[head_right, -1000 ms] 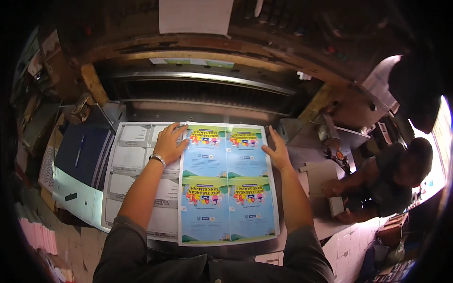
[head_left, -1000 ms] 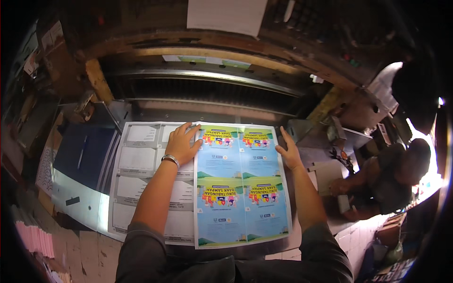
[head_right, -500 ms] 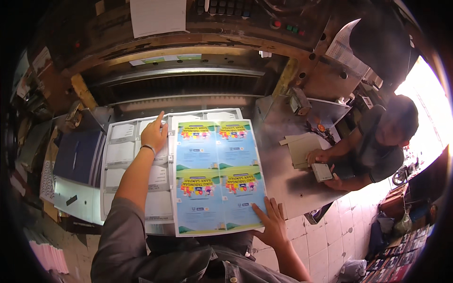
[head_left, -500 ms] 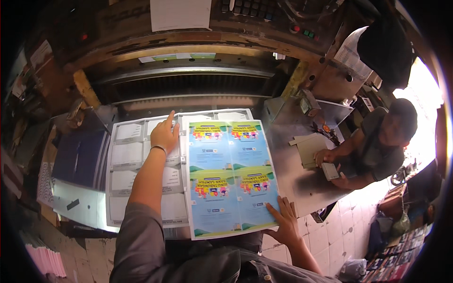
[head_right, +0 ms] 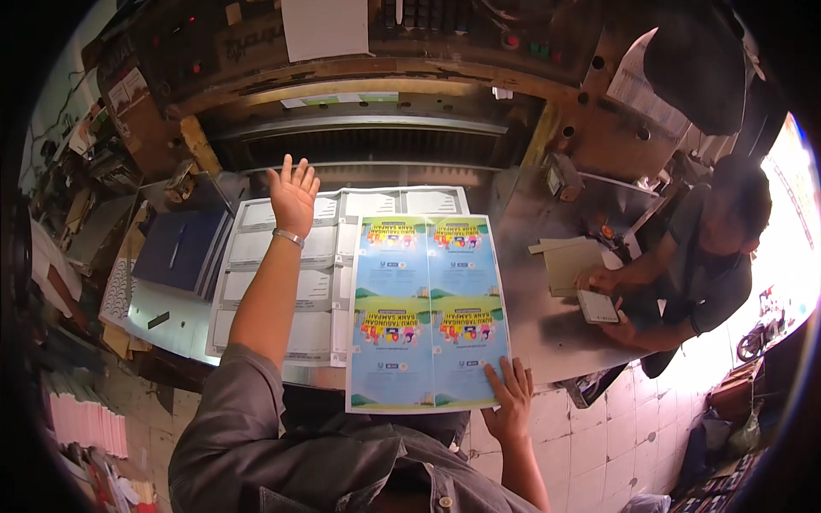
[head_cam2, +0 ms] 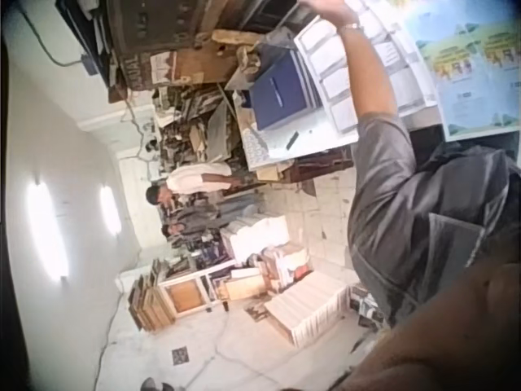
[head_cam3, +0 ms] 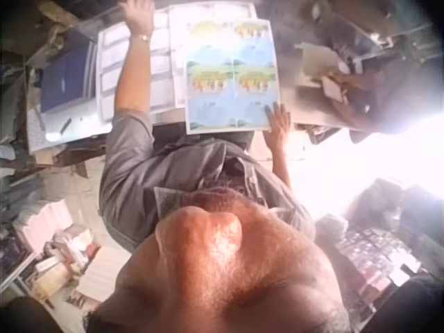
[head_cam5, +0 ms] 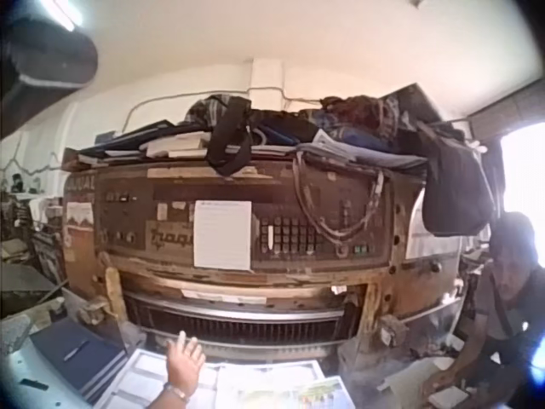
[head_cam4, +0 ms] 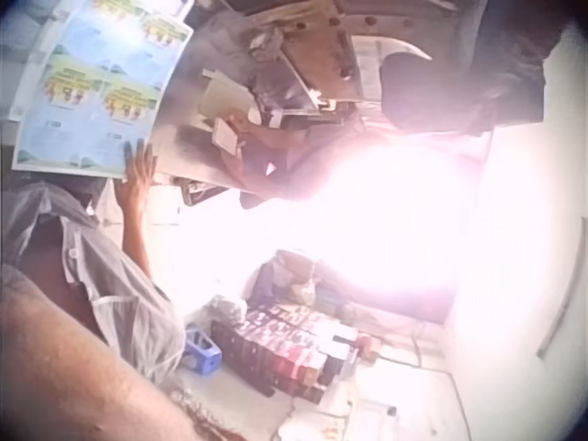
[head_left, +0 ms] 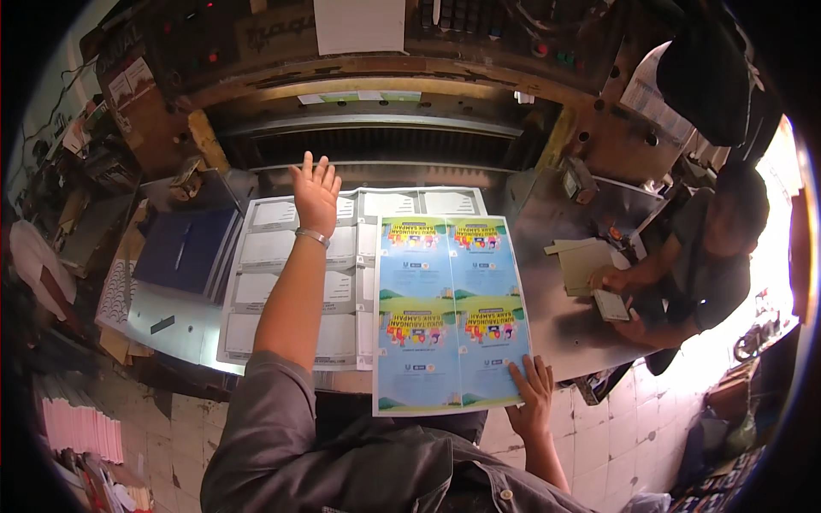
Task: The person organizes and aligns printed sheets and ledger papers on a metal workbench by hand, turning the items over to inspect different sides.
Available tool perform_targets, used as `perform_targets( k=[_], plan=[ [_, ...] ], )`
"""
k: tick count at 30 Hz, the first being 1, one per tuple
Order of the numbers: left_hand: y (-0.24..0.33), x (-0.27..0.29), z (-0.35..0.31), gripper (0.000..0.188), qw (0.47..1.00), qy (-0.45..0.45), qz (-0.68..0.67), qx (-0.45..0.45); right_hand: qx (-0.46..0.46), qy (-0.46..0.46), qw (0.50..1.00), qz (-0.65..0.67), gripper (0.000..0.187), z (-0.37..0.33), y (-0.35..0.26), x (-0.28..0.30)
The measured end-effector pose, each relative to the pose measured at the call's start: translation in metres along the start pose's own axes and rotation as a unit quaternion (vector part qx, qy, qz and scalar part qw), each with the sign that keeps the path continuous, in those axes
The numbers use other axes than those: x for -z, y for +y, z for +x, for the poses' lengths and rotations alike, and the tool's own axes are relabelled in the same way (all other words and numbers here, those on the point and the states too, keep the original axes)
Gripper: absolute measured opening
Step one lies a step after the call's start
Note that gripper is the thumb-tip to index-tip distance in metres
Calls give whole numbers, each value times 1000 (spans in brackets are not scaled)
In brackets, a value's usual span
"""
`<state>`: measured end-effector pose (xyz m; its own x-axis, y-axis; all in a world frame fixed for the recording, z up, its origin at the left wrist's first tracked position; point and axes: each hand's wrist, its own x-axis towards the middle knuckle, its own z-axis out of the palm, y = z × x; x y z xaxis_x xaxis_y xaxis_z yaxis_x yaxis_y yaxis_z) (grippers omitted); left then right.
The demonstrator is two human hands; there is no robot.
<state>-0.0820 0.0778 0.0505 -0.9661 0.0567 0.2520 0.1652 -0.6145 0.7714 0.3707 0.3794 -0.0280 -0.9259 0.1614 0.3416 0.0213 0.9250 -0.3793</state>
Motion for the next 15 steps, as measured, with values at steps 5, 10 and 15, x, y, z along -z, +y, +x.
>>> perform_targets(
  k=[5,10,15],
  plan=[
    [-10,-9,-30,94,997,-32,-72,-19,-8,24,1000,-12,69,2,1,-15],
    [-32,14,-46,96,998,9,-51,-32,-4,31,999,-20,69,5,0,-21],
    [-54,-4,-51,95,999,-3,1,-52,-8,36,999,-27,69,2,-1,-22]
  ],
)
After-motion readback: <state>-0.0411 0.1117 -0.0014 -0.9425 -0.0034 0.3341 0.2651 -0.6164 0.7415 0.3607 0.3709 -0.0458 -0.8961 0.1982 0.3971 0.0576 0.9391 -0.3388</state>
